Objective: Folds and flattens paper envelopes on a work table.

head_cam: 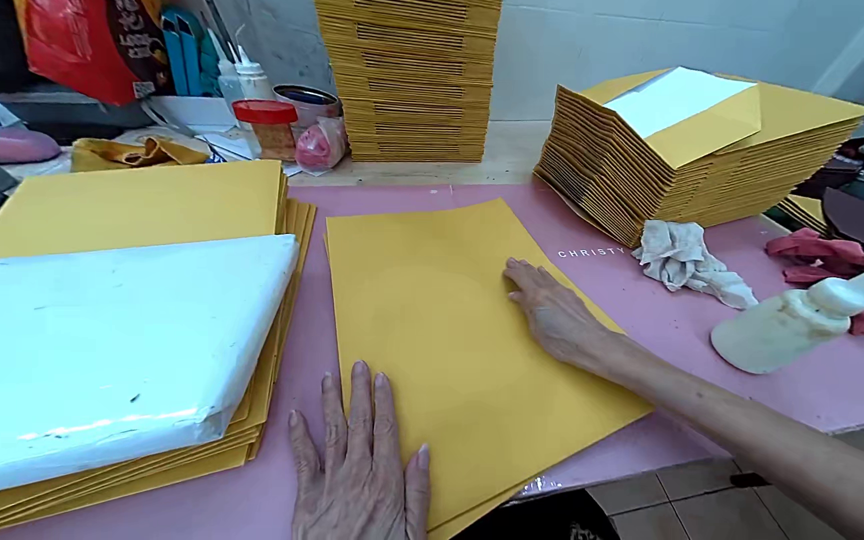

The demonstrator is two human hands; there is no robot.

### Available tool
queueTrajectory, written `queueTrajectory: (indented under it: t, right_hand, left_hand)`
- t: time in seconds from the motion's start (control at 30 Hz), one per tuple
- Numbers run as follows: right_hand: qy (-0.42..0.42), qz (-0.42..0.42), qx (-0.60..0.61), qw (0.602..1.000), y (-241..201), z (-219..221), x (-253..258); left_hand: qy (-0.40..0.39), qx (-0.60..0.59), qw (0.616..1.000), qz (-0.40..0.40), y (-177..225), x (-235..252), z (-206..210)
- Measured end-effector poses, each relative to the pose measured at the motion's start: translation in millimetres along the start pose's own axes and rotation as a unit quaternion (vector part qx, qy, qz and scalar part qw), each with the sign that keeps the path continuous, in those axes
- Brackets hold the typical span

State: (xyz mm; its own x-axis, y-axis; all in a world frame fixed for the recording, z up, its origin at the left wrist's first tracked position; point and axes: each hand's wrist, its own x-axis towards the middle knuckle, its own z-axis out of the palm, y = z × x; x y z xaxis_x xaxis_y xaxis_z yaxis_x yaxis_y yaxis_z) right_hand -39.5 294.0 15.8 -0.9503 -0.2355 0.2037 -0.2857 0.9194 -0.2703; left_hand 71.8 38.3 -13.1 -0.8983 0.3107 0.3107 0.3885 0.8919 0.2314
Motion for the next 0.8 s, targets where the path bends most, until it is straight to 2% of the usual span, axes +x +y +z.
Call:
queueTrajectory:
  t: [0.07,0.13,0.2,0.23,0.3,0.33,0.43,0.47,0.53,0.63,0.73,0.8]
  right_hand:
    - [0.018,0.001,-0.023,1.0,-32.1,14.3,0.7]
    - [0.025,-0.045,0.013,0.999,-86.4,33.7,-1.3]
    - [-0.033,-0.1,0.089,0.99,-123.8,41.3,-0.2]
    - [-0.048,-0.129,0.105,0.985,-123.8,42.2,2.3]
    - [-0.001,-0.153,0.087,0.984,-91.4,41.5,3.2]
    - [0.015,-0.136,0.059,0.989,-65.7,34.5,2.5]
    - [0.004,-0.003,0.004,1.0,-2.5,-0.2,1.6]
    - [0.007,0.027,0.0,1.0,4.6,-5.2,1.0]
    - [0.027,0.037,-0.018,0.999,5.7,-1.8,1.2]
    - [0.048,0.014,-0.036,0.998,3.6,4.8,1.5]
    - [0.065,0.002,-0.001,0.998,8.4,5.3,0.2]
    - [0.073,-0.003,0.034,0.997,12.8,2.1,-1.6]
  left_hand:
    - [-0.006,-0.001,1.0,-0.003,1.0,0.9,-0.9]
    - [-0.016,-0.002,1.0,-0.001,0.5,1.2,-2.5]
    - [-0.028,-0.008,1.0,-0.001,-1.3,0.0,-3.5]
    - [-0.034,-0.011,0.999,-0.001,-1.9,0.3,-5.7]
    - [-0.045,0.0,0.999,0.011,-4.0,0.0,-9.7]
    - [-0.049,0.006,0.999,0.014,-4.7,0.0,-11.3]
    - [-0.068,0.024,0.997,0.023,-3.2,4.4,-19.3]
    - [-0.081,0.033,0.996,0.032,-1.7,8.0,-21.9]
    - [-0.071,0.044,0.994,0.064,0.7,22.0,-14.8]
    - [0.009,0.048,0.99,0.132,10.2,61.6,26.0]
    - [-0.049,0.016,0.988,0.145,33.0,107.4,40.5]
    - [-0.056,0.007,0.988,0.141,35.2,116.6,41.6]
